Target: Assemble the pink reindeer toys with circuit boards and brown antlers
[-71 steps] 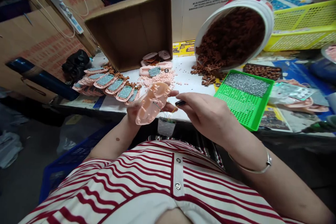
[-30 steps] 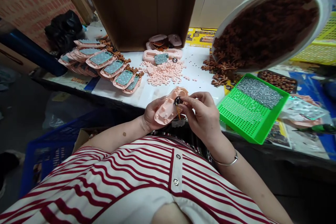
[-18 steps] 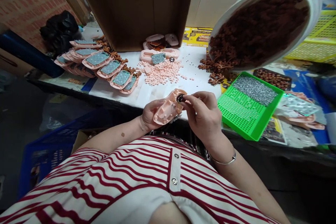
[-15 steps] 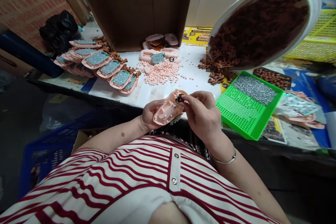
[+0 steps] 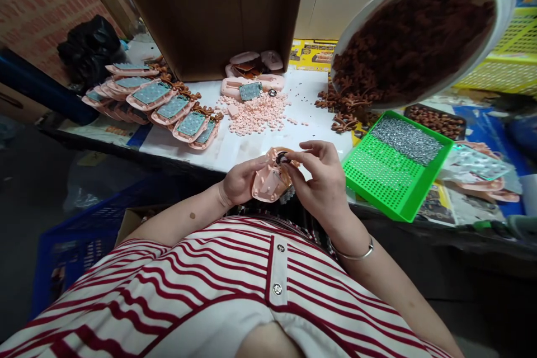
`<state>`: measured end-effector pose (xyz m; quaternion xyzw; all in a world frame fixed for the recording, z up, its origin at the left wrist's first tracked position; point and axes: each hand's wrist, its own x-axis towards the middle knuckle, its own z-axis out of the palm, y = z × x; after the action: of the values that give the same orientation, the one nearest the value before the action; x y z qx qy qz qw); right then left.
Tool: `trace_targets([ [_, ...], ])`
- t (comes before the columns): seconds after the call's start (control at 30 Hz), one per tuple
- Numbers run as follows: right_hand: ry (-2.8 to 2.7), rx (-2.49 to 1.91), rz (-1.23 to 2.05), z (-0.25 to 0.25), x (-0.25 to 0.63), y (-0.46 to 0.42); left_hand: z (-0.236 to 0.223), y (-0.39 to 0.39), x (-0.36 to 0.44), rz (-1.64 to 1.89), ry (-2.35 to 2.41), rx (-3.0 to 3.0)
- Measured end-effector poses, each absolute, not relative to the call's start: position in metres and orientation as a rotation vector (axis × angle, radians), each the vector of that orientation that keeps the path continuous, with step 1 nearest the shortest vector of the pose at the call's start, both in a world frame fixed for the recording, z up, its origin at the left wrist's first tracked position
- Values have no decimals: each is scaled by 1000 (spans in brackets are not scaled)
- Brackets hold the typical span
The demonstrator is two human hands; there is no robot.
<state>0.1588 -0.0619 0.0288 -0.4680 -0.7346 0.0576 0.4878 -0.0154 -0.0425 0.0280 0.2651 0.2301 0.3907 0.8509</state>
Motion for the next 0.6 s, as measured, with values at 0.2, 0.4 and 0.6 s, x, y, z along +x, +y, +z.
trace_targets([
  [0.2,-1939,-1106,231,25,157,-64,30,-41,-14,811,658,623],
  [0.4,-1734,-1012,854,6,169,-58,30,-35,-15,941,792,638],
  [0.6,-1460,-956,1608,-18,177,-57,45,-24,-19,1083,793,667],
])
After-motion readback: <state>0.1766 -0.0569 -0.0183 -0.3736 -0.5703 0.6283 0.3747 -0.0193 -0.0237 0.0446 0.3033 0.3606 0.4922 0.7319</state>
